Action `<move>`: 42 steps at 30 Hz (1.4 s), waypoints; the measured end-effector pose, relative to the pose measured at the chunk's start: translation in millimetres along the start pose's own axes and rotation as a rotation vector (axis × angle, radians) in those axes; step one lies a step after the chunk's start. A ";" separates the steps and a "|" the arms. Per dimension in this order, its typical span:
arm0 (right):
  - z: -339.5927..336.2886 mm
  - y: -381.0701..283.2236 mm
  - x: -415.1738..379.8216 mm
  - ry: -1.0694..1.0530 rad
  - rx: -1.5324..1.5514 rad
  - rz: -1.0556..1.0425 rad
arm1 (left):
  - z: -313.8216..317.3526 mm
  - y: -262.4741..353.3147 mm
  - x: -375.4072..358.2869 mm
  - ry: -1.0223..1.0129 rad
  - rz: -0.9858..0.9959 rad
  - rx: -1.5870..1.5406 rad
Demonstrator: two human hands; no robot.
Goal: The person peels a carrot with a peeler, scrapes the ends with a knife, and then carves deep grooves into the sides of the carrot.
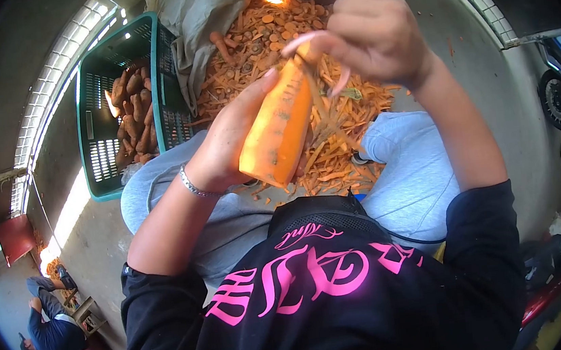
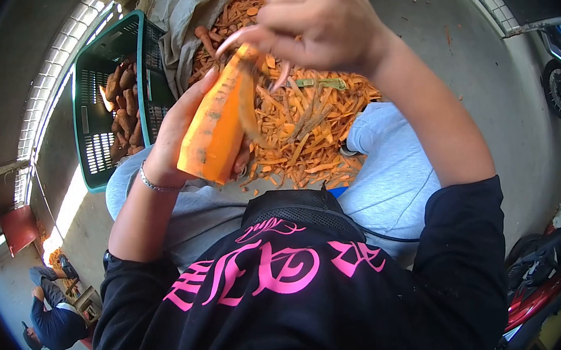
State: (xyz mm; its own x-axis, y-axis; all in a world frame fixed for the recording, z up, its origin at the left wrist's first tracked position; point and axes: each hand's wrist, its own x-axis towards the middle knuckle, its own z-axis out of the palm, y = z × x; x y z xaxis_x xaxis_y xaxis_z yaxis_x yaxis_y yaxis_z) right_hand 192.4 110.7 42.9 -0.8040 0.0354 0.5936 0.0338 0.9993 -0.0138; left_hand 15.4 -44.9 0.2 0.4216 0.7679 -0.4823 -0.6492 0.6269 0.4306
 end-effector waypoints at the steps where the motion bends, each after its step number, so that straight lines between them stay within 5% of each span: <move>1: 4.8 13.9 -6.6 -0.006 -0.037 0.033 | -1.7 1.5 1.3 0.012 -0.034 -0.028; 5: -4.1 42.7 -11.8 -0.037 -0.237 0.144 | -3.3 5.4 1.0 -0.074 -0.079 -0.090; 8: -9.0 35.8 -7.1 0.113 -0.072 0.196 | -2.4 8.5 1.8 -0.047 -0.045 -0.104; 11: -23.3 -7.4 10.5 -0.006 0.029 0.047 | -0.4 9.8 5.9 0.042 0.052 -0.118; 15: -7.8 -47.1 10.3 0.128 0.236 -0.030 | 13.3 8.1 10.5 0.094 0.072 -0.198; 19: -5.1 -54.2 11.0 0.118 0.238 -0.041 | 5.0 4.3 9.5 -0.115 0.159 -0.076; 22: -3.1 -55.7 11.3 0.117 0.227 -0.042 | 7.7 1.1 6.2 -0.037 0.268 0.118; 25: -2.0 -55.0 11.0 0.096 0.224 -0.035 | -5.4 1.0 11.2 -0.178 0.169 -0.064; 29: -0.5 -42.9 7.0 -0.004 0.217 -0.047 | 17.8 -0.4 2.2 0.194 0.151 0.238; 34: -4.8 17.8 -7.4 -0.127 0.091 0.115 | 6.6 -0.4 0.5 0.166 -0.112 0.054; 40: -6.1 52.1 -25.2 -0.089 0.049 0.341 | -2.7 7.5 1.2 -0.050 -0.085 0.081; 42: -16.9 29.5 -8.7 -0.069 0.092 0.250 | -9.7 8.2 6.6 -0.064 -0.054 0.081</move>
State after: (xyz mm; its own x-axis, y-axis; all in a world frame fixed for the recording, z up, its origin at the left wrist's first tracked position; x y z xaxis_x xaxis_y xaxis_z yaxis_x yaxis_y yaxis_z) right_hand 210.4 139.8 50.8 -0.8164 0.2782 0.5061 0.1849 0.9561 -0.2275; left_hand 6.7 -36.0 -6.8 0.4955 0.7380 -0.4580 -0.5722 0.6741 0.4672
